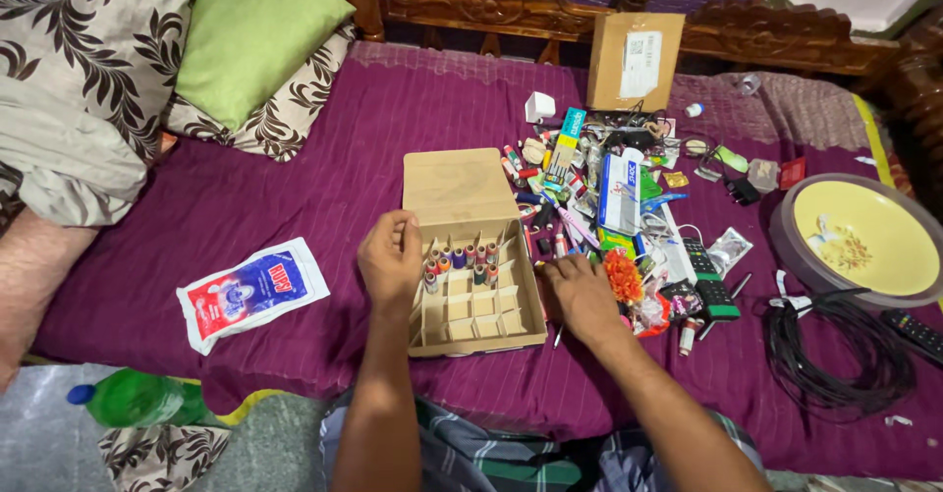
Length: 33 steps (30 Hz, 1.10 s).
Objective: The person organizes multi-colored thread spools inside a brown cardboard storage box, sorting through scattered sewing and household items laid out on the bed.
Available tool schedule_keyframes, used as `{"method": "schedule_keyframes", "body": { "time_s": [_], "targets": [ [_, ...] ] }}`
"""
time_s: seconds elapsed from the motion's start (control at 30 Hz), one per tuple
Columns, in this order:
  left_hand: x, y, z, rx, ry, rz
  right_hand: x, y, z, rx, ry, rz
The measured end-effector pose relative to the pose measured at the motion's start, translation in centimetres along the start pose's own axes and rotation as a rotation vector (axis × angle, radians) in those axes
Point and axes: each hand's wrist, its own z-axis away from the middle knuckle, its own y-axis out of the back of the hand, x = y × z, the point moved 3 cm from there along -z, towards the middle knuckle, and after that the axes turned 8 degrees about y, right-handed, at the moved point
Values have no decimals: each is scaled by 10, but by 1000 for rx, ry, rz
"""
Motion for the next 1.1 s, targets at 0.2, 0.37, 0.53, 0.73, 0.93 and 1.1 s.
{"method": "schedule_keyframes", "body": {
  "time_s": [0.2,0.37,0.53,0.73,0.93,1.1],
  "targets": [
    [10,6,0,33,-43,-70,6,-10,0,-97,-100,63],
    [13,14,-4,55,-40,-66,13,9,0,-33,-188,-80],
    [14,17,-11,89,-13,-26,5,44,4,382,-147,-466],
    [15,20,-14,96,-29,14,-19,62,-3,445,-162,-643],
    [8,22,-17,74,45,134,-64,62,-26,331,-101,-734],
    [7,26,-18,88,35,128,-96,58,-48,263,-38,-683]
  ]
}}
